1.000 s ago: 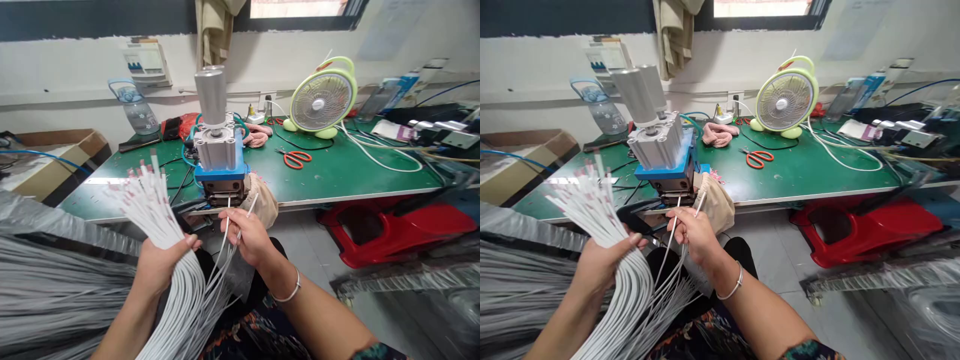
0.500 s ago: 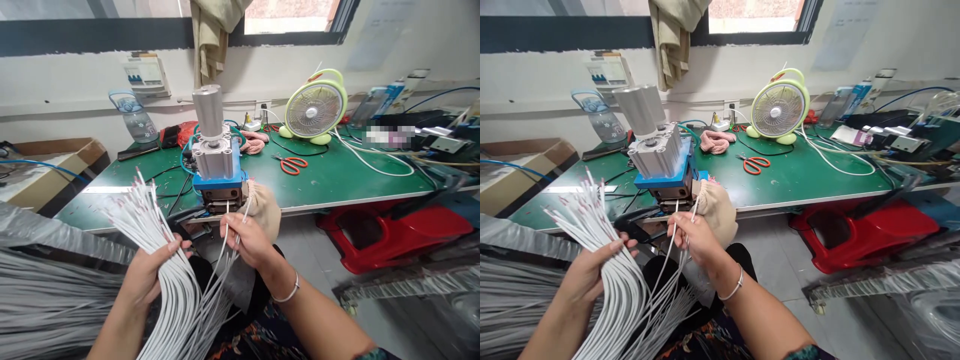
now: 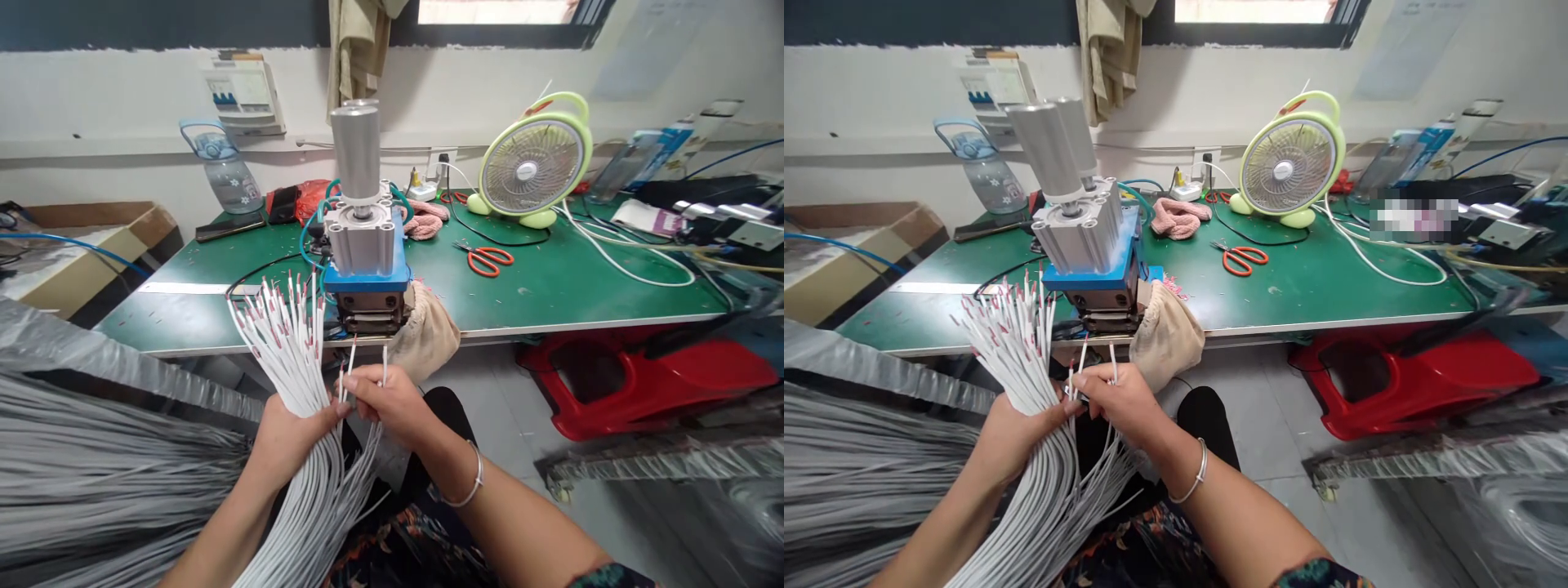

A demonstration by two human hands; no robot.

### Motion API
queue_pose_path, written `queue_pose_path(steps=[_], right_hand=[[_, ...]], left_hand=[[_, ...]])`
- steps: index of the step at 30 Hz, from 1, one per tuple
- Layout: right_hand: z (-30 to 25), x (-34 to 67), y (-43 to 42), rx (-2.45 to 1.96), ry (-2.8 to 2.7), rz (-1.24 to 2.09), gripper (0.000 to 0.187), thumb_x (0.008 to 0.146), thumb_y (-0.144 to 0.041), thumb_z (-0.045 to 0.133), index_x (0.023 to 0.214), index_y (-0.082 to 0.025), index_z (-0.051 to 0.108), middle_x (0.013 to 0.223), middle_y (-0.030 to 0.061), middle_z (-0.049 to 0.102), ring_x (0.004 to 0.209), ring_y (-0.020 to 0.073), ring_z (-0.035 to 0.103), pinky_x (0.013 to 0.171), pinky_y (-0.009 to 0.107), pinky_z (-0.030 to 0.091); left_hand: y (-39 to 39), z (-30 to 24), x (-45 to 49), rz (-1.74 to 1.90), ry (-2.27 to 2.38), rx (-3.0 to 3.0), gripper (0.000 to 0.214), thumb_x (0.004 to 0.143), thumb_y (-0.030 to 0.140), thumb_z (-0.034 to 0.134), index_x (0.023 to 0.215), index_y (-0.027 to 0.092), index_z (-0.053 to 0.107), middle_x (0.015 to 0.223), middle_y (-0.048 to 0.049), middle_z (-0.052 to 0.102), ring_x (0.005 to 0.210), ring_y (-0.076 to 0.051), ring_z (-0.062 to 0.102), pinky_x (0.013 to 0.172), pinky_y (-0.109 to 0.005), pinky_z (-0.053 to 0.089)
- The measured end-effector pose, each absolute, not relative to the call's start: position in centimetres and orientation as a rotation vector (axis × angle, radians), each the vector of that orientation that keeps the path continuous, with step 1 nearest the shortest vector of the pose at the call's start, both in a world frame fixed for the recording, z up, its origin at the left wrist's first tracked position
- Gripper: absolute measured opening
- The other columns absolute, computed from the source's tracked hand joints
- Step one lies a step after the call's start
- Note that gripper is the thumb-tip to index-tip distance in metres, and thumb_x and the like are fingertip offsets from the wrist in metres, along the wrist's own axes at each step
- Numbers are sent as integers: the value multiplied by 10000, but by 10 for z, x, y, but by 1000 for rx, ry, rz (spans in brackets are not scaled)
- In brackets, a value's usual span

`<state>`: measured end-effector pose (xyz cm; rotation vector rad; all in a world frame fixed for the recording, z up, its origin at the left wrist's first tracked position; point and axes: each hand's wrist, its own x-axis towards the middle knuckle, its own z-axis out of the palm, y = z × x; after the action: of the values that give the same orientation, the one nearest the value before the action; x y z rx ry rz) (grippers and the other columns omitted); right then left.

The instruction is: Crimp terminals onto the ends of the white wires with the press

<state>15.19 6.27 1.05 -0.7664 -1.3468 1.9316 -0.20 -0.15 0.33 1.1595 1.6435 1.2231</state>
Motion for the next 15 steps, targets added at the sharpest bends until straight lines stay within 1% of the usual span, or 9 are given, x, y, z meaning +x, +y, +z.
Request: queue_pose_path(steps=[4, 6, 9, 13, 15], right_hand=[[20, 149, 71, -843, -1021, 1868, 242, 719, -365, 606, 706, -126, 639, 567, -5, 582, 329, 21, 374, 338, 175, 170], [27, 150, 76, -850, -888, 1882, 245, 705, -361, 614, 658, -120, 616, 524, -8, 563, 311, 22, 369, 327, 174, 163], [33, 150, 81, -826, -752, 1938, 237, 696, -348, 620, 645, -117, 606, 477, -21, 531, 305, 33, 372, 315, 178, 191], [31, 150, 82, -764, -704, 1966, 219, 703, -330, 617, 669, -114, 610, 495, -20, 531, 321, 42, 399, 316, 179, 223], [27, 152, 82, -724, -748, 1961, 220, 710, -339, 620, 694, -120, 611, 518, -20, 537, 333, 38, 403, 321, 174, 225]], left_hand=[[-2, 12, -5, 1445, 1417, 824, 224, 558, 200, 763, 662, 161, 568, 577, 23, 613, 583, -155, 607, 617, -276, 483], [0, 20, -7, 1541, 1307, 602, 272, 534, 163, 774, 678, 165, 543, 544, 36, 605, 556, -158, 627, 588, -270, 507], [2, 31, -9, 1615, 1282, 449, 323, 511, 124, 781, 704, 173, 526, 520, 44, 609, 510, -146, 629, 532, -240, 520], [3, 35, -12, 1617, 1262, 423, 325, 524, 113, 772, 718, 177, 520, 536, 38, 623, 503, -138, 629, 505, -219, 521], [2, 33, -13, 1591, 1259, 405, 323, 524, 111, 773, 720, 174, 524, 542, 35, 625, 514, -137, 632, 516, -220, 522]])
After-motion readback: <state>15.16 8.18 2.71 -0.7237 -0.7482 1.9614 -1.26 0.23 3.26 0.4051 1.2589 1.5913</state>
